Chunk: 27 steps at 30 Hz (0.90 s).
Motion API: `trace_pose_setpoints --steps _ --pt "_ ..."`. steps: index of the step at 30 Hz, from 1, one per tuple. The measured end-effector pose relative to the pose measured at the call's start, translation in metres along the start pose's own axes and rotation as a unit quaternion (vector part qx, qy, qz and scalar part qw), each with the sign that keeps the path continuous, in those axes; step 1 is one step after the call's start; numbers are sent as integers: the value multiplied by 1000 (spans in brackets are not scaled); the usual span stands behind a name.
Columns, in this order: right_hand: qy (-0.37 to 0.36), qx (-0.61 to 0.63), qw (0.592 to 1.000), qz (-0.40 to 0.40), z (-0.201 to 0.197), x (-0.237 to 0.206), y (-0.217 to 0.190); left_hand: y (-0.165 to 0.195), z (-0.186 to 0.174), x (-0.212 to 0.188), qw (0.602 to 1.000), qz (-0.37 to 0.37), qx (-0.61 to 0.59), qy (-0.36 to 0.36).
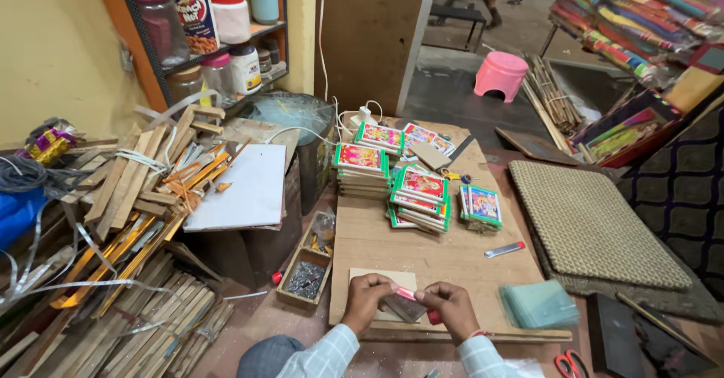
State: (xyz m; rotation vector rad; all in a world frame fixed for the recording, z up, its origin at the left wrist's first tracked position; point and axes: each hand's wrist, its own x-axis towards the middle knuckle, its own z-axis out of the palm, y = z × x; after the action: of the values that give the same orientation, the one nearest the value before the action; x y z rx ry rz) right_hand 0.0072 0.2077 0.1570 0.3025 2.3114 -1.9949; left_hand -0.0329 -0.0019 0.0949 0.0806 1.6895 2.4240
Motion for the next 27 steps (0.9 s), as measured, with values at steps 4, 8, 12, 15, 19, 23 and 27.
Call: trace_pose_setpoints --steps 4,8,12,15,19,23,27 --pt "50 12 998 -25 7 8 27 -11 1 4 1000 -1 -5 17" --pt "53 -52 994 -81 11 14 36 -27 -1 13 997 51 -60 17" --pt "46 -55 995 -64 7 9 34 -32 2 16 997 50 59 -14" --pt "55 -64 996 -33 8 8 30 -22 12 13 999 37 9 16" --pt "53 -15 998 -16 11 13 26 -5 25 6 997 19 -60 54" --pt "35 34 999 -3 10 18 20 3 30 7 996 18 -47 75" --pt "86 12 996 -8 16 6 3 3 32 11 995 -8 -62 82"
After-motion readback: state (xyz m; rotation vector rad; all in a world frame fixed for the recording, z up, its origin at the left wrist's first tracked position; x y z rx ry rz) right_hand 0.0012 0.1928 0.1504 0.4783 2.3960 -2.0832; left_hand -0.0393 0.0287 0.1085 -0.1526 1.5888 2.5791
